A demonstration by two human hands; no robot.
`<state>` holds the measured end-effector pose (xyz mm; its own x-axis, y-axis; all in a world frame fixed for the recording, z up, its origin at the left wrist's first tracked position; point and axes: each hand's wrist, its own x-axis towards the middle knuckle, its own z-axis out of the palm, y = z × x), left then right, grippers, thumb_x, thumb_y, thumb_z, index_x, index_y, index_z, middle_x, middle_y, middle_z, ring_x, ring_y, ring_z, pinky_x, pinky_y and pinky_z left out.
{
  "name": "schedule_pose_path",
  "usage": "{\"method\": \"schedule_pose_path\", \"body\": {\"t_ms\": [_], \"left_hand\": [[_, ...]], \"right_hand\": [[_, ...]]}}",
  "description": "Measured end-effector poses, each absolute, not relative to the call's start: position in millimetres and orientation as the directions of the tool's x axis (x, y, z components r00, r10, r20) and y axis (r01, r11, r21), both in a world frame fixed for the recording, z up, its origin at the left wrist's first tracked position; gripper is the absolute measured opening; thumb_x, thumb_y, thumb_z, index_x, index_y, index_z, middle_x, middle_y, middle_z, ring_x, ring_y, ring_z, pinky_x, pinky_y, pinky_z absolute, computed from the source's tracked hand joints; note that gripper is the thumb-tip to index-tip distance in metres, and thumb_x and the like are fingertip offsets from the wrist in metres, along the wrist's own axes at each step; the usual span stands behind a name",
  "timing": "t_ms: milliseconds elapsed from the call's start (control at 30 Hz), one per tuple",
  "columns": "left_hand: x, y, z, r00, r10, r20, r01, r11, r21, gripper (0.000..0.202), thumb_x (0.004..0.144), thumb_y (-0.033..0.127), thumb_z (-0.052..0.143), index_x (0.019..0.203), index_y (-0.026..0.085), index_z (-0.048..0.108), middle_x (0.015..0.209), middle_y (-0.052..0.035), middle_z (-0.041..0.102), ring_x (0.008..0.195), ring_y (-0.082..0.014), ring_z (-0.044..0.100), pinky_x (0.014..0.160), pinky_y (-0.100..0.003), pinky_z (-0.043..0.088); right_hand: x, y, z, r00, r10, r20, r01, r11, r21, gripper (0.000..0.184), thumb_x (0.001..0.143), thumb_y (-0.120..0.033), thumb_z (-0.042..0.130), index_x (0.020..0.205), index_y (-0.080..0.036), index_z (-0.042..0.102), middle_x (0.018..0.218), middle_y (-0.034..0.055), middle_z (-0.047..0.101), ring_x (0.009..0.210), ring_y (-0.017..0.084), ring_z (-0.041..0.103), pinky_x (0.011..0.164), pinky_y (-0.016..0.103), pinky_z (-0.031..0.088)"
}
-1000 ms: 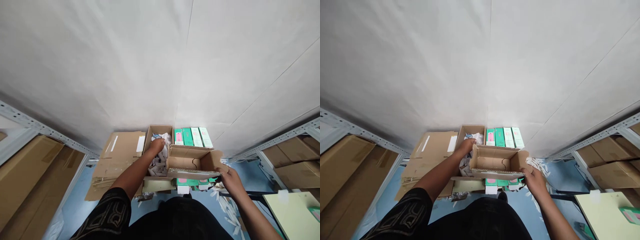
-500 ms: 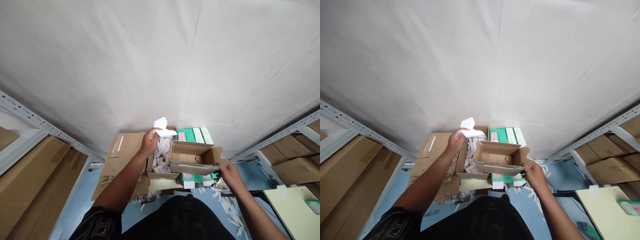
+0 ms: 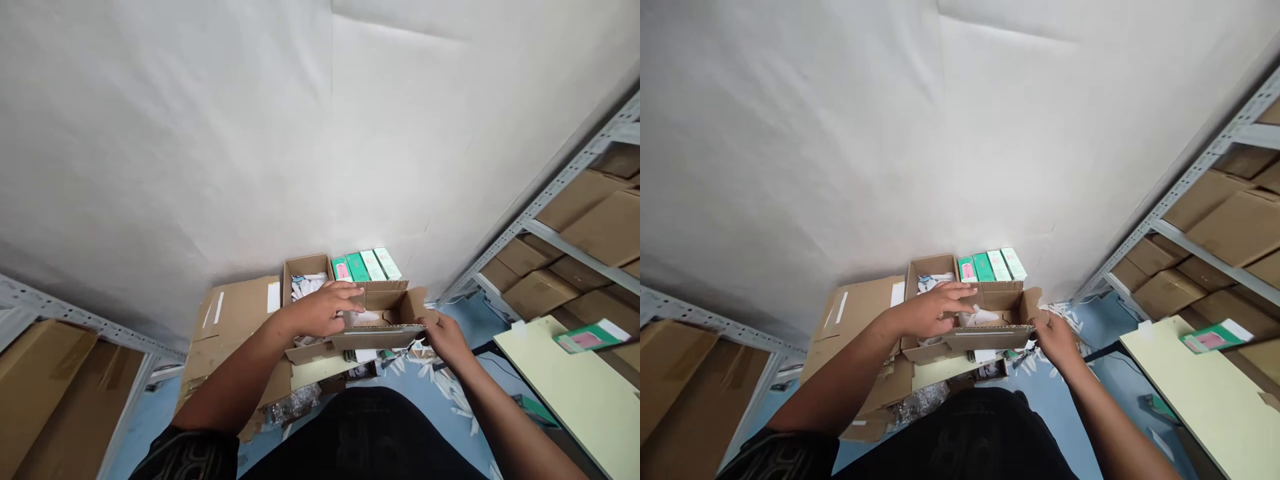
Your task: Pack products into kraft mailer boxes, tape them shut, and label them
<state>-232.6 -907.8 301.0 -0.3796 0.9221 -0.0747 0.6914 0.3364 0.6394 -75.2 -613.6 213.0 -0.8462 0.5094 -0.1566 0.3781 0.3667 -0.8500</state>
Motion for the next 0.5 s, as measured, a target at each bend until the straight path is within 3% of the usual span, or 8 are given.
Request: {"method": "schedule_pose_path", "body": {"t_ms": [100, 200, 267, 333, 433, 500], "left_hand": [[-219.5, -898.7, 299.4, -0.432, 0.891, 0.140, 0.734, 0.257, 0.629, 0.062, 0.087, 0.028, 0.062, 0.148, 0.037, 0.054, 0.160, 0.0004, 0.046, 0.152, -0.0294, 0.033, 0.127, -0.048, 0.024], [-207.3, -872.5, 280.7, -0.695, 0.635, 0.338, 0.646, 0.343, 0.682, 0.073, 0.090, 0.035, 0.062, 0.159, 0.031, 0.037, 0.160, -0.0059, 0.044, 0.152, -0.0283, 0.033, 0.125, -0.046, 0.030], [-201.0, -844.6, 263.4, -0.802, 0.532, 0.271, 0.502, 0.354, 0.789, 0.076, 0.090, 0.039, 0.063, 0.159, 0.028, 0.034, 0.158, -0.0095, 0.047, 0.147, -0.0290, 0.043, 0.118, -0.044, 0.042], [-194.6, -809.8, 245.8, -0.794, 0.595, 0.122, 0.367, 0.311, 0.876, 0.071, 0.091, 0.042, 0.061, 0.156, 0.025, 0.038, 0.153, -0.0109, 0.053, 0.138, -0.0294, 0.053, 0.110, -0.042, 0.050], [-180.0, -748.1, 220.5, -0.713, 0.700, 0.037, 0.295, 0.252, 0.922, 0.061, 0.091, 0.035, 0.054, 0.151, 0.023, 0.047, 0.150, -0.0091, 0.057, 0.137, -0.0277, 0.056, 0.112, -0.041, 0.049], [-164.6, -702.9, 203.3, -0.702, 0.712, 0.030, 0.289, 0.246, 0.925, 0.062, 0.091, 0.030, 0.050, 0.152, 0.024, 0.045, 0.152, -0.0085, 0.056, 0.139, -0.0258, 0.054, 0.115, -0.040, 0.046]], "right_hand": [[-57.8, -598.0, 215.5, -0.819, 0.553, -0.154, 0.380, 0.321, -0.868, 0.024, 0.078, -0.043, 0.058, 0.076, -0.020, 0.065, 0.065, 0.0027, 0.070, 0.058, 0.022, 0.066, 0.054, 0.029, 0.047], [-37.8, -575.4, 217.0, -0.773, 0.620, -0.135, 0.354, 0.245, -0.903, 0.025, 0.076, -0.043, 0.059, 0.079, -0.019, 0.066, 0.066, 0.0028, 0.070, 0.057, 0.022, 0.064, 0.053, 0.029, 0.047], [-22.4, -556.2, 215.8, -0.741, 0.664, -0.104, 0.342, 0.238, -0.909, 0.026, 0.077, -0.044, 0.058, 0.079, -0.019, 0.066, 0.067, 0.0028, 0.070, 0.059, 0.022, 0.064, 0.054, 0.029, 0.047], [-5.2, -533.5, 211.6, -0.711, 0.701, -0.057, 0.347, 0.279, -0.895, 0.027, 0.078, -0.045, 0.058, 0.077, -0.020, 0.066, 0.069, 0.0030, 0.070, 0.062, 0.022, 0.064, 0.056, 0.028, 0.046], [26.4, -492.9, 197.5, -0.677, 0.735, -0.032, 0.366, 0.299, -0.881, 0.029, 0.079, -0.048, 0.057, 0.075, -0.021, 0.067, 0.071, 0.0036, 0.071, 0.068, 0.024, 0.065, 0.059, 0.029, 0.046], [52.6, -462.6, 183.2, -0.664, 0.742, -0.088, 0.379, 0.233, -0.896, 0.031, 0.080, -0.050, 0.057, 0.077, -0.021, 0.069, 0.070, 0.0033, 0.071, 0.069, 0.024, 0.065, 0.059, 0.029, 0.047]]}}
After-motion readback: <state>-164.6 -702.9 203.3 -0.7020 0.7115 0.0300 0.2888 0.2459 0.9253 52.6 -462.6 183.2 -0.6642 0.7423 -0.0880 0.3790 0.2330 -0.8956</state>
